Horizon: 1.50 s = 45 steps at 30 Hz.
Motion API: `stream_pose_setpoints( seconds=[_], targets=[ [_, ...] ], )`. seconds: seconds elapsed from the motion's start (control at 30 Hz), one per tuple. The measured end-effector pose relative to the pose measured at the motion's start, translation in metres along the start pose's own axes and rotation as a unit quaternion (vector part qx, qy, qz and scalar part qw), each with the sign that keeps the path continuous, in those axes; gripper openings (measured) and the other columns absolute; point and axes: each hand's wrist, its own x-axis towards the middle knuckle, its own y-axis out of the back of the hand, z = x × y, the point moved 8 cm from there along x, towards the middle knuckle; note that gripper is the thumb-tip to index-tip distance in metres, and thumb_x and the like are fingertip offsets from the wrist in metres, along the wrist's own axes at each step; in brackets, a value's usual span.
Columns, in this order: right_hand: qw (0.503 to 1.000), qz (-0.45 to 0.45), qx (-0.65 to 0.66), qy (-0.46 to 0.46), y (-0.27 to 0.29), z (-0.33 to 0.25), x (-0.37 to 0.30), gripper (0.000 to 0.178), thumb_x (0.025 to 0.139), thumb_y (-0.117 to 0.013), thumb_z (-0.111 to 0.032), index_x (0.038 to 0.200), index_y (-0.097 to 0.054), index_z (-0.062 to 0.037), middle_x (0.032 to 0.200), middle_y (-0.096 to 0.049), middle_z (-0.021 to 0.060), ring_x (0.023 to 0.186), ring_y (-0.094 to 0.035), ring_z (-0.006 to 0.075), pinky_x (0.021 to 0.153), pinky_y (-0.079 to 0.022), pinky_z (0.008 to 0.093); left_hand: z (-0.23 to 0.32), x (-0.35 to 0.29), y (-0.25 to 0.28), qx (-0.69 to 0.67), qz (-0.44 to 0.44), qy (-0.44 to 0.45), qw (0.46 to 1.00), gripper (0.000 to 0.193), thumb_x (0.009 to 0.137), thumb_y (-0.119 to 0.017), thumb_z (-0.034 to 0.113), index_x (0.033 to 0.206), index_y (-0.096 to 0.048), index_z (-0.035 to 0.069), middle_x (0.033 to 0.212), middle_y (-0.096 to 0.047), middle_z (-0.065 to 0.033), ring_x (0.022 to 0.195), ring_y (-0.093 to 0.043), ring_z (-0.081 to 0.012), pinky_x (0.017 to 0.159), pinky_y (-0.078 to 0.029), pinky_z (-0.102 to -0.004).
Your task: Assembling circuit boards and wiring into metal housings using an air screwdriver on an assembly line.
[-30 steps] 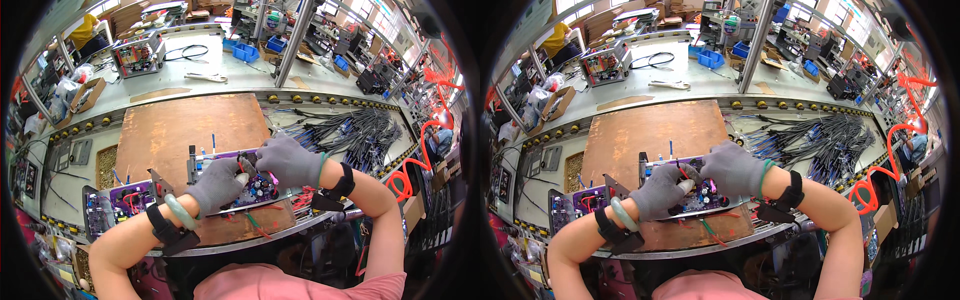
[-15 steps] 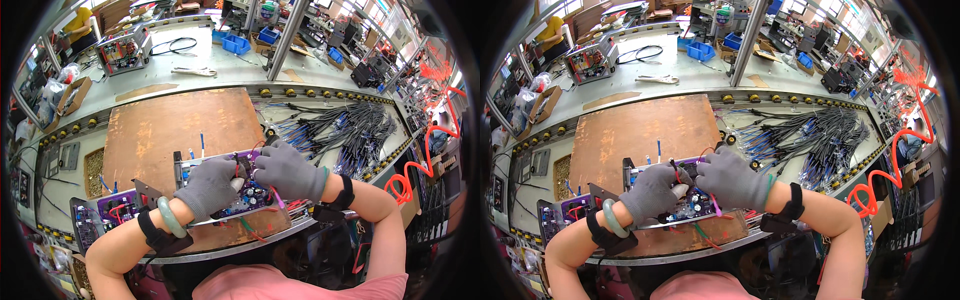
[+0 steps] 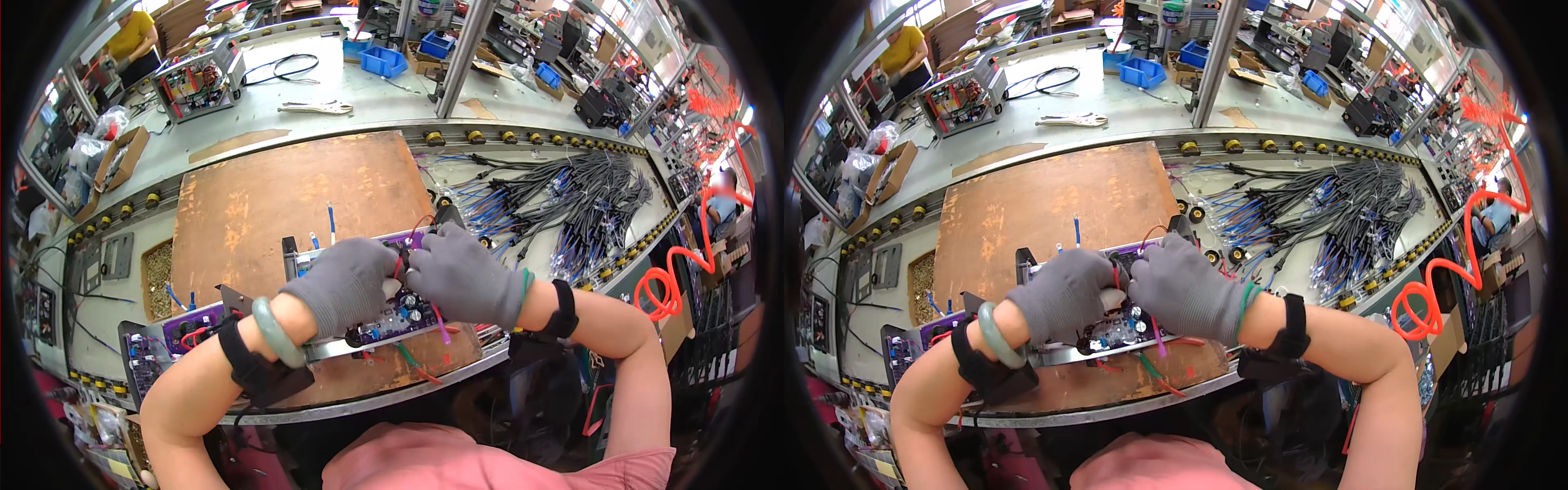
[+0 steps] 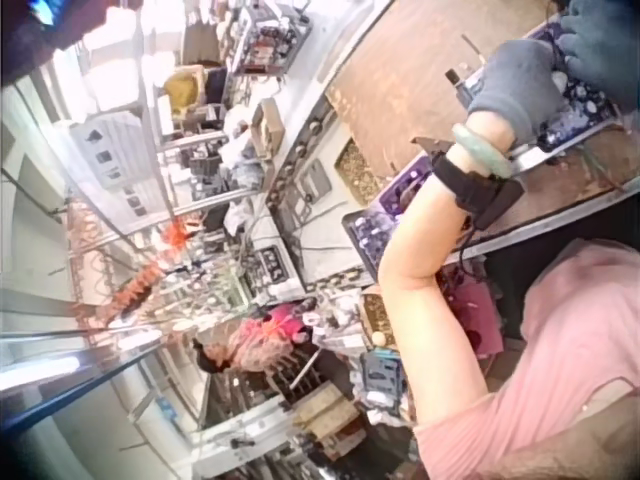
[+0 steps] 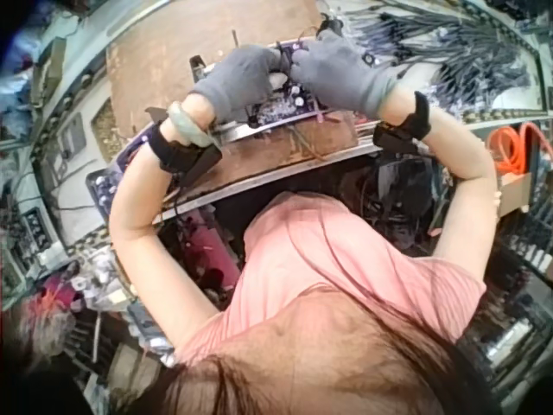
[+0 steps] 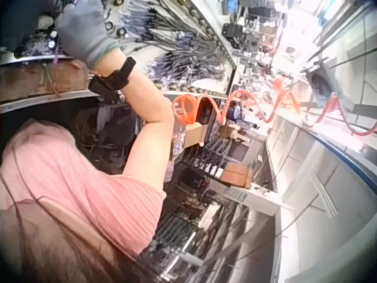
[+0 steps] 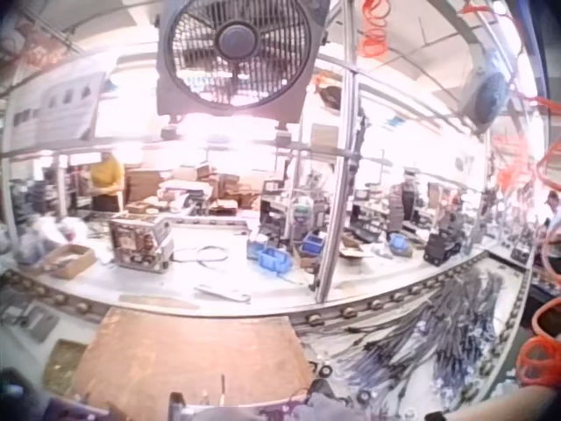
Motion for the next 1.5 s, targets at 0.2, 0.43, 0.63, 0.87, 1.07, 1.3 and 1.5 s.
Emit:
stream_pose_setpoints(
  seconds=[0.2, 0.43, 0.63, 0.87, 1.07, 1.3, 1.5],
  targets=[
    [0.930, 0.179, 0.297, -0.118, 0.007, 0.035, -0.020, 0.005, 0.080, -0.068, -0.014, 0.080, -0.066, -0.0091, 0.077, -0.061, 0.0082, 0.076, -0.064, 0.0280, 0.069, -0.048, 0.0401, -0.025, 0.008, 0.004, -0.177, 0.142, 0.021, 0.974, 0.018, 0.085, -0.074, 0.017, 0.091, -0.073, 0.001, 0.076, -0.071, -0.0133, 0.068, -0.066, -0.0160, 0.066, -0.053, -0.0324],
    [0.806, 0.326, 0.469, -0.160, 0.013, 0.053, -0.041, 0.007, 0.086, -0.069, -0.010, 0.091, -0.071, -0.0046, 0.080, -0.066, 0.0106, 0.074, -0.064, 0.0287, 0.065, -0.050, 0.0370, -0.025, 0.010, -0.006, -0.235, 0.124, 0.098, 0.959, 0.019, 0.088, -0.073, 0.019, 0.094, -0.073, 0.000, 0.079, -0.070, -0.0062, 0.072, -0.062, -0.0098, 0.067, -0.052, -0.0285],
    [0.795, 0.333, 0.476, -0.178, 0.006, 0.057, -0.045, 0.009, 0.085, -0.071, -0.012, 0.090, -0.071, -0.0047, 0.078, -0.065, 0.0117, 0.073, -0.063, 0.0306, 0.066, -0.049, 0.0386, -0.035, 0.008, -0.013, -0.336, 0.130, 0.112, 0.926, 0.020, 0.088, -0.074, 0.019, 0.097, -0.073, 0.001, 0.076, -0.069, -0.0029, 0.066, -0.061, -0.0081, 0.059, -0.050, -0.0271],
    [0.801, 0.330, 0.465, -0.184, 0.006, 0.055, -0.044, 0.013, 0.085, -0.071, -0.016, 0.086, -0.070, -0.0030, 0.078, -0.064, 0.0139, 0.073, -0.063, 0.0332, 0.066, -0.049, 0.0406, -0.011, 0.010, -0.005, -0.187, 0.162, 0.011, 0.969, 0.014, 0.088, -0.070, 0.013, 0.089, -0.070, -0.002, 0.074, -0.068, -0.0061, 0.069, -0.059, -0.0089, 0.064, -0.050, -0.0285],
    [0.798, 0.341, 0.464, -0.179, 0.005, 0.053, -0.047, 0.011, 0.084, -0.072, -0.014, 0.085, -0.069, -0.0034, 0.080, -0.065, 0.0140, 0.073, -0.064, 0.0331, 0.066, -0.051, 0.0394, -0.011, 0.036, 0.003, -0.083, -0.059, 0.096, 0.990, 0.018, 0.083, -0.070, 0.020, 0.094, -0.073, 0.006, 0.087, -0.068, -0.0152, 0.077, -0.067, -0.0328, 0.072, -0.053, -0.0410],
    [0.737, 0.369, 0.516, -0.230, 0.008, 0.059, -0.055, 0.011, 0.084, -0.070, -0.005, 0.094, -0.065, -0.0007, 0.083, -0.067, 0.0144, 0.075, -0.068, 0.0269, 0.067, -0.053, 0.0351, 0.016, 0.014, 0.002, 0.034, 0.095, -0.074, 0.992, 0.013, 0.085, -0.068, 0.019, 0.094, -0.070, 0.008, 0.093, -0.067, -0.0135, 0.080, -0.066, -0.0338, 0.071, -0.052, -0.0423],
    [0.742, 0.364, 0.515, -0.227, 0.005, 0.062, -0.055, 0.011, 0.086, -0.068, -0.004, 0.095, -0.065, -0.0011, 0.083, -0.068, 0.0142, 0.074, -0.068, 0.0250, 0.067, -0.053, 0.0341, 0.030, 0.022, 0.000, 0.078, 0.111, -0.122, 0.983, 0.014, 0.085, -0.066, 0.020, 0.094, -0.067, 0.010, 0.097, -0.064, -0.0118, 0.082, -0.065, -0.0369, 0.070, -0.052, -0.0452]
  ],
)
